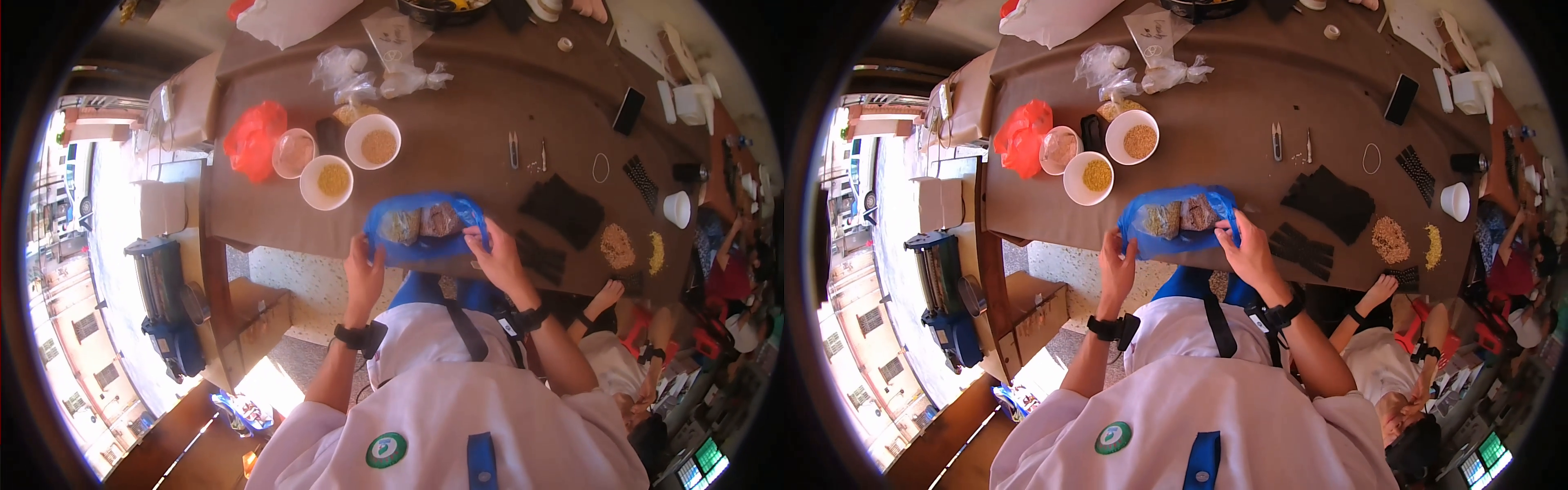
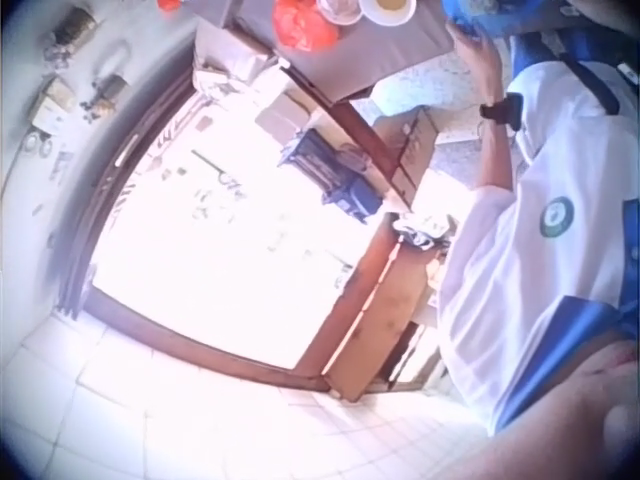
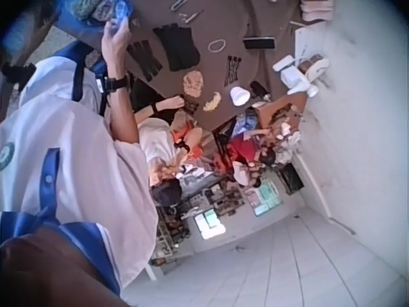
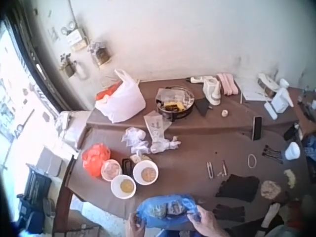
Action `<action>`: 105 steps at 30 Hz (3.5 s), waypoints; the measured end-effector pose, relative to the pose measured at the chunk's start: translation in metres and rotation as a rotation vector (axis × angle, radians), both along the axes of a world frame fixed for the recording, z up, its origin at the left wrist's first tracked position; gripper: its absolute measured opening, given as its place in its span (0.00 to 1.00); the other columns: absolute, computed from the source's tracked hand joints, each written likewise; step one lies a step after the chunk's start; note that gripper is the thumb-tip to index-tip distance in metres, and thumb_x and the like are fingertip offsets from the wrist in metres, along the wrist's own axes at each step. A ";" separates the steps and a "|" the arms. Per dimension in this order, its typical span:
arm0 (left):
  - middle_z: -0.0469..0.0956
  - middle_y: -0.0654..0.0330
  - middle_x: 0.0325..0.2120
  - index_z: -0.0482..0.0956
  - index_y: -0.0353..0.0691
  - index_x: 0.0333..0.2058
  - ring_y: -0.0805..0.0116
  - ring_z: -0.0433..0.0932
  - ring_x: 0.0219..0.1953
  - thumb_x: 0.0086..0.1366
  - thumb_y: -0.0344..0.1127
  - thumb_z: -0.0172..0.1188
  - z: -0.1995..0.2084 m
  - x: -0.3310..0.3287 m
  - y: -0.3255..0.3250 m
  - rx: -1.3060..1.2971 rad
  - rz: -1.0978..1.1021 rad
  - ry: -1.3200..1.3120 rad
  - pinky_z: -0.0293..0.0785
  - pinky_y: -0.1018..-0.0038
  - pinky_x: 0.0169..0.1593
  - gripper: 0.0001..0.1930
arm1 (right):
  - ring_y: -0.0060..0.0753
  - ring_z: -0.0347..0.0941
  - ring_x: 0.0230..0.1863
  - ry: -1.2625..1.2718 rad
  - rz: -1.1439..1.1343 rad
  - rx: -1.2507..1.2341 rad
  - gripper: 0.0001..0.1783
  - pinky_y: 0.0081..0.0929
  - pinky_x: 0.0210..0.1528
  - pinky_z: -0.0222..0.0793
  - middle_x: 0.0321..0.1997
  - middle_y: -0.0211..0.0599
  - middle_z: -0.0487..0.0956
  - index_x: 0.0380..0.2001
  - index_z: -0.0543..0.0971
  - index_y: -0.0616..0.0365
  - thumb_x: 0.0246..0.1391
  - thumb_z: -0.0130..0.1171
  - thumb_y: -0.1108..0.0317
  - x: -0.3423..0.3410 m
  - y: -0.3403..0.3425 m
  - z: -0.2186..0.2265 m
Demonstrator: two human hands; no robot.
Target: Sorting decorative shoe studs and organizing manufacturing materials at a work table.
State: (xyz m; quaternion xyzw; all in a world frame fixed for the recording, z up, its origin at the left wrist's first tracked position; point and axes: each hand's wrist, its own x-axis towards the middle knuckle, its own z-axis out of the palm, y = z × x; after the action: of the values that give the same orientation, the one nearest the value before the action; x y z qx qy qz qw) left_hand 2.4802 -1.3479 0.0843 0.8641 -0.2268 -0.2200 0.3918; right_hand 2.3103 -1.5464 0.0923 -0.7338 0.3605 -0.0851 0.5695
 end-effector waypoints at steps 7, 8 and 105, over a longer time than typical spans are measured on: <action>0.69 0.42 0.42 0.69 0.30 0.44 0.44 0.72 0.44 0.60 0.26 0.58 0.032 -0.012 -0.045 -0.013 -0.302 -0.397 0.70 0.58 0.48 0.15 | 0.44 0.74 0.36 -0.141 -0.124 -0.400 0.12 0.33 0.40 0.71 0.39 0.45 0.75 0.42 0.74 0.64 0.55 0.59 0.73 0.006 0.032 0.059; 0.69 0.41 0.42 0.68 0.29 0.44 0.43 0.72 0.45 0.58 0.26 0.58 0.023 -0.010 -0.049 0.106 -0.383 -0.321 0.70 0.58 0.48 0.15 | 0.43 0.75 0.35 -0.157 -0.083 -0.367 0.11 0.33 0.39 0.71 0.38 0.45 0.76 0.42 0.75 0.64 0.55 0.58 0.74 0.006 0.036 0.065; 0.80 0.46 0.30 0.80 0.35 0.31 0.45 0.80 0.35 0.51 0.27 0.52 -0.035 0.073 -0.026 0.523 -0.601 0.105 0.76 0.57 0.40 0.10 | 0.60 0.73 0.47 0.325 0.150 -0.409 0.16 0.46 0.47 0.70 0.46 0.57 0.76 0.46 0.73 0.62 0.52 0.53 0.72 0.074 0.017 -0.106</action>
State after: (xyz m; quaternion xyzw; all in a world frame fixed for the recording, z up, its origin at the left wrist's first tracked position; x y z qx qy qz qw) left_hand 2.5531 -1.3744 0.0494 0.8174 -0.3856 -0.4190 0.0877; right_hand 2.3840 -1.5292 -0.0140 -0.8624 0.3670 0.0052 0.3486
